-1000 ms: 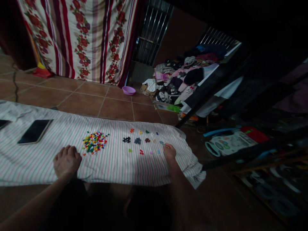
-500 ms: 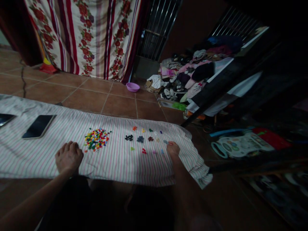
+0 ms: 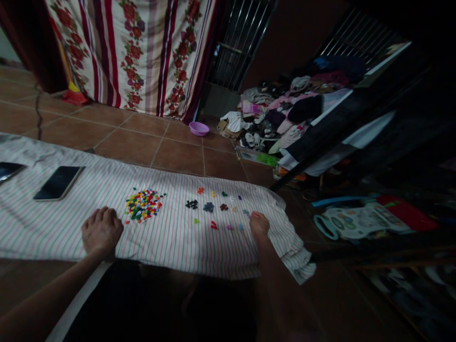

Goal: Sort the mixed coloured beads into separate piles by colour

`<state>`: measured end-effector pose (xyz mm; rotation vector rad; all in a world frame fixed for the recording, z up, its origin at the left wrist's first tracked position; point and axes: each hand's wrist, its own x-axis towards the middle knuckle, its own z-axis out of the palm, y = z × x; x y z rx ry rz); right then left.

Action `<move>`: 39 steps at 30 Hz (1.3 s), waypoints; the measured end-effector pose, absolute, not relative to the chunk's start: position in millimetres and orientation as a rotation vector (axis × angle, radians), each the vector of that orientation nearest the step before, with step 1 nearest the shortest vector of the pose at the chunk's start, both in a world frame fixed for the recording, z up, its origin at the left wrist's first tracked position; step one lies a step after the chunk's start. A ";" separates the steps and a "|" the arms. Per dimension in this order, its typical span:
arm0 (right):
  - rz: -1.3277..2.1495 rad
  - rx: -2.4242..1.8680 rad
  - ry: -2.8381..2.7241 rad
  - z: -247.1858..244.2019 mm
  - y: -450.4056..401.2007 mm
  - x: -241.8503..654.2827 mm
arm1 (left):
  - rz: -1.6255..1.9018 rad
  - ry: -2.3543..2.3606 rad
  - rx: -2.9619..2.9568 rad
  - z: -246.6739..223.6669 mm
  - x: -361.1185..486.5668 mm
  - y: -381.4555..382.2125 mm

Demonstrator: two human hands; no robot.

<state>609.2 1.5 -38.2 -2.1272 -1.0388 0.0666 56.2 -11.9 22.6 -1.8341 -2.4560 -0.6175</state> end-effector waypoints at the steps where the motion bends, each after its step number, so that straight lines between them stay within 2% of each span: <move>1: 0.060 -2.134 -1.031 -36.9 0.7 608.5 | -0.612 -2.465 -1.828 22.4 56.3 -11.4; 6: 0.043 -2.171 -1.106 -22.3 4.0 591.1 | -0.585 -2.471 -1.802 21.0 55.7 -10.0; 12: 0.238 -2.117 -1.485 -6.5 26.6 561.7 | -0.569 -2.424 -1.829 20.9 55.0 -11.0; 18: 0.197 -2.093 -1.843 -3.4 33.9 550.8 | -0.575 -2.427 -1.822 19.9 54.7 -10.7; 31: 0.076 -2.243 -1.849 -1.1 28.3 543.7 | -0.578 -2.464 -1.829 23.5 55.6 -11.2; 39: 0.141 -2.184 -1.871 -0.1 26.8 544.1 | -0.621 -2.450 -1.830 25.8 57.4 -13.1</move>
